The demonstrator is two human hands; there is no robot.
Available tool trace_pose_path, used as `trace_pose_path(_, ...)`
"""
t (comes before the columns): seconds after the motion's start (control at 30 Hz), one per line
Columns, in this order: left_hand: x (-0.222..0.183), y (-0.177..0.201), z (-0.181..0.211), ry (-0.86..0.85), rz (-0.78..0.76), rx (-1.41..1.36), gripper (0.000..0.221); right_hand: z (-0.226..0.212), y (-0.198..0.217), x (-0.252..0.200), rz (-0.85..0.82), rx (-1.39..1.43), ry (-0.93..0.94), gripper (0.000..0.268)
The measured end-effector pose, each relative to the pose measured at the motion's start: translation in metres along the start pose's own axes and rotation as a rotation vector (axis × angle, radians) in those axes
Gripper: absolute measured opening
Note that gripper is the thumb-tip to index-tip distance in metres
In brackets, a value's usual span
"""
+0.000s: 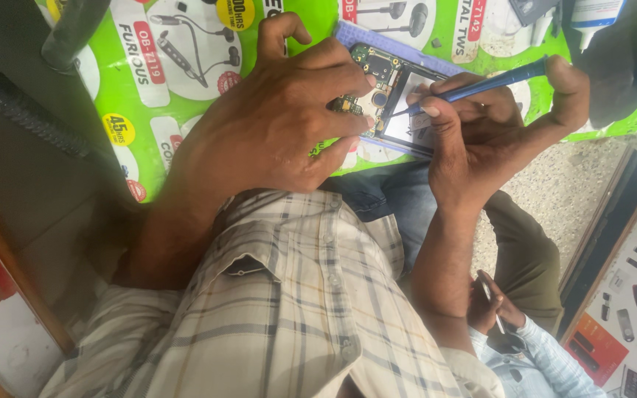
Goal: The person is repairing a mobile phone motherboard. They use a blue screwdriver to unscrew and remove a metal bracket from the circuit board, then use their fingers to disconnect a small ribbon cable connector.
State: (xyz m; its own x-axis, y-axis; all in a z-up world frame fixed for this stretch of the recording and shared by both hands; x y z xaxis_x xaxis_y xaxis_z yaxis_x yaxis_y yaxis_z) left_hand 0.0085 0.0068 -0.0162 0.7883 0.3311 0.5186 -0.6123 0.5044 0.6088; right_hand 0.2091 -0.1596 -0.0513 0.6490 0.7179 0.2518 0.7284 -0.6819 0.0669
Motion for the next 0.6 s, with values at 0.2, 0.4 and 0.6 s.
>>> trace_pose_path(0.2,-0.0009,-0.0005,-0.0005,-0.001,-0.007,0.005,0.006,0.0000,0.0008,-0.0006,0.002,-0.010,-0.007,0.081)
trace_pose_path(0.4,-0.0011,-0.0015,-0.0013,0.001,-0.009,-0.006,0.010,0.0031,0.0014,-0.0007,0.009,-0.031,0.036,0.082)
trace_pose_path(0.6,0.0000,-0.0003,-0.0006,0.009,-0.021,-0.014,0.013,0.0044,0.0011,-0.0010,0.001,-0.028,0.048,0.081)
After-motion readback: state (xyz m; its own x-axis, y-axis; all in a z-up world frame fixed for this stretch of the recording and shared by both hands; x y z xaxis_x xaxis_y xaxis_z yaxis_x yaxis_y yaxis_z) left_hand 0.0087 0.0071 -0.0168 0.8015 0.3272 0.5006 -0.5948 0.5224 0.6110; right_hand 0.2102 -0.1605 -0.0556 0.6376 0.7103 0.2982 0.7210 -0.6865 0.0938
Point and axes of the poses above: each hand's wrist, its own x-axis towards the middle knuckle, its own y-axis out of the back of the hand, z = x × y, the point moved 1 cm from there along x, towards the middle knuckle, and after that the axes turned 10 degrees about z, right-handed, at the moved point
